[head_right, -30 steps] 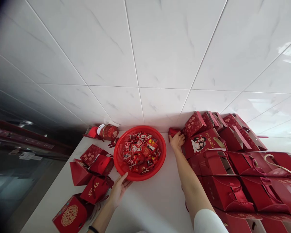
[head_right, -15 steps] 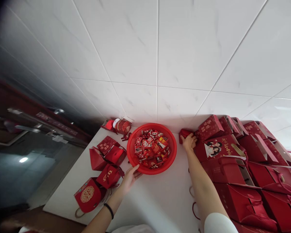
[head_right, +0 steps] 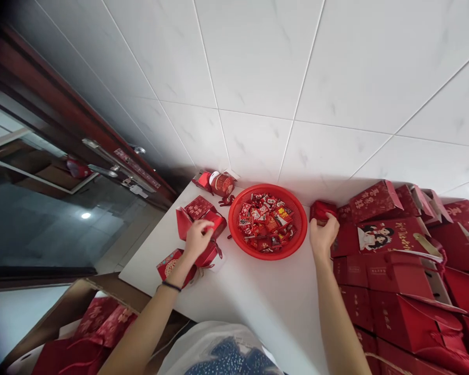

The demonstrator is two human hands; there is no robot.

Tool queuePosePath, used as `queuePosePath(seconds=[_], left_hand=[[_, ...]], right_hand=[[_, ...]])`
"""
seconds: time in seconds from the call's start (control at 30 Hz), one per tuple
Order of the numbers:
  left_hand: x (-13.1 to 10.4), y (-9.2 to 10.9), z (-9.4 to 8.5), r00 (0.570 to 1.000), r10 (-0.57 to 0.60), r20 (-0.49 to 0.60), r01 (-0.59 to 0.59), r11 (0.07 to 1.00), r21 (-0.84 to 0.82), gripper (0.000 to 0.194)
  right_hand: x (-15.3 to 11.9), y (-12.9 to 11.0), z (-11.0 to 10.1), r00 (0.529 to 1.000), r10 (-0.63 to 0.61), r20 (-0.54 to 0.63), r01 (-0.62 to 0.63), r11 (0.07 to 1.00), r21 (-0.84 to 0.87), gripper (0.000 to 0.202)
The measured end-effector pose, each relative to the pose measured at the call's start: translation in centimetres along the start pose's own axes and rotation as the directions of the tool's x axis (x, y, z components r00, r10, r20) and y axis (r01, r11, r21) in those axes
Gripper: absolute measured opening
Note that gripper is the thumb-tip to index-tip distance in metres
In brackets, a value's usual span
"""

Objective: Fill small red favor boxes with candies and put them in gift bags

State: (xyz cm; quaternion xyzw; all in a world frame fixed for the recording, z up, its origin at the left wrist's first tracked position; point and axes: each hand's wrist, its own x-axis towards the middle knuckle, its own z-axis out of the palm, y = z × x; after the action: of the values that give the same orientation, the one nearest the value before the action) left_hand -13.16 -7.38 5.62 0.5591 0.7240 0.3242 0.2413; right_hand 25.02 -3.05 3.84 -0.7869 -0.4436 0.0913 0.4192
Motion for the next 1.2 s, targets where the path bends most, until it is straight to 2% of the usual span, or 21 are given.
queuePosePath(seconds=[0.07,0.13,0.2,0.27,0.33,0.4,0.47,0.53,0.57,0.63,0.7,0.77,0.87,0.93,1.0,1.03,1.1,1.13,1.2], left_hand=[[2.6,-0.6,-1.0,0.999,0.025,-0.026,-0.018,0.968,0.252,0.019],[4.5,-1.1,-1.2,0.999,0.008,0.041,-0.025,0.908,0.418,0.022],[5.5,-1.4,-1.0,0.992,-0.012,0.122,-0.049,0.874,0.484,0.027],[5.7,-1.6,-0.9,0.99,0.01,0.144,-0.076,0.882,0.465,0.032],[5.3,-1.6,-1.1,0.994,0.076,0.077,-0.1,0.914,0.394,0.034],[4.3,-1.3,-1.7,0.986,0.155,-0.054,-0.132,0.944,0.303,0.032],[2.6,-0.7,-2.5,0.953,0.235,-0.19,-0.194,0.958,0.21,0.031],[0.3,0.2,-3.0,0.923,0.298,-0.242,-0.273,0.953,0.133,0.029],[-1.1,0.8,-3.0,0.92,0.325,-0.217,-0.311,0.945,0.098,0.027],[-3.9,2.0,-2.1,0.924,0.373,-0.078,-0.373,0.928,0.023,0.024],[-6.4,3.1,-0.3,0.916,0.39,0.093,-0.387,0.921,-0.053,0.023],[-8.1,3.7,1.9,0.903,0.373,0.214,-0.357,0.928,-0.11,0.024],[-9.3,3.8,4.7,0.901,0.294,0.318,-0.264,0.955,-0.135,0.026],[-9.3,3.3,5.5,0.889,0.253,0.381,-0.207,0.965,-0.159,0.029],[-9.0,2.5,5.6,0.865,0.23,0.446,-0.147,0.966,-0.212,0.036],[-8.8,2.0,5.4,0.851,0.222,0.475,-0.116,0.963,-0.242,0.042],[-8.4,0.9,5.0,0.814,0.223,0.537,-0.068,0.954,-0.294,0.053],[-8.2,0.3,4.9,0.791,0.231,0.567,-0.056,0.949,-0.31,0.059],[-8.0,-1.0,4.7,0.737,0.253,0.626,-0.053,0.946,-0.32,0.07]], right_hand=[[-4.3,-0.9,0.1,1.0,-0.021,0.017,0.017,0.98,0.197,0.045],[-8.9,-1.9,0.3,0.993,-0.022,0.118,-0.021,0.935,0.355,0.039],[-13.1,-2.7,0.3,0.972,-0.028,0.233,-0.077,0.9,0.43,0.037],[-16.2,-3.1,0.0,0.942,-0.042,0.333,-0.119,0.886,0.449,0.035],[-18.0,-3.1,-0.7,0.919,-0.041,0.393,-0.147,0.887,0.437,0.034],[-18.5,-3.1,-1.7,0.906,-0.034,0.421,-0.158,0.896,0.414,0.034],[-18.1,-3.4,-2.9,0.902,-0.039,0.43,-0.151,0.905,0.398,0.034],[-17.3,-4.1,-4.0,0.899,-0.06,0.434,-0.131,0.908,0.397,0.034],[-16.9,-4.5,-4.4,0.895,-0.076,0.44,-0.121,0.908,0.401,0.035],[-16.4,-5.5,-4.8,0.871,-0.108,0.479,-0.111,0.907,0.406,0.038],[-16.5,-6.0,-4.5,0.821,-0.127,0.556,-0.119,0.915,0.385,0.043],[-17.1,-5.8,-3.8,0.762,-0.121,0.636,-0.123,0.938,0.325,0.047],[-18.6,-4.2,-2.1,0.721,-0.067,0.69,-0.111,0.972,0.209,0.048],[-19.6,-2.8,-1.2,0.719,-0.023,0.695,-0.113,0.982,0.149,0.044],[-20.4,-1.7,-0.8,0.721,-0.013,0.693,-0.116,0.983,0.139,0.045],[-20.6,-1.3,-0.7,0.725,-0.044,0.688,-0.093,0.983,0.161,0.047],[-21.0,-0.7,-0.9,0.715,-0.188,0.673,0.03,0.97,0.239,0.055],[-21.0,-0.6,-1.0,0.688,-0.283,0.669,0.124,0.953,0.275,0.057],[-21.0,-0.7,-1.3,0.579,-0.429,0.693,0.323,0.901,0.289,0.059]])
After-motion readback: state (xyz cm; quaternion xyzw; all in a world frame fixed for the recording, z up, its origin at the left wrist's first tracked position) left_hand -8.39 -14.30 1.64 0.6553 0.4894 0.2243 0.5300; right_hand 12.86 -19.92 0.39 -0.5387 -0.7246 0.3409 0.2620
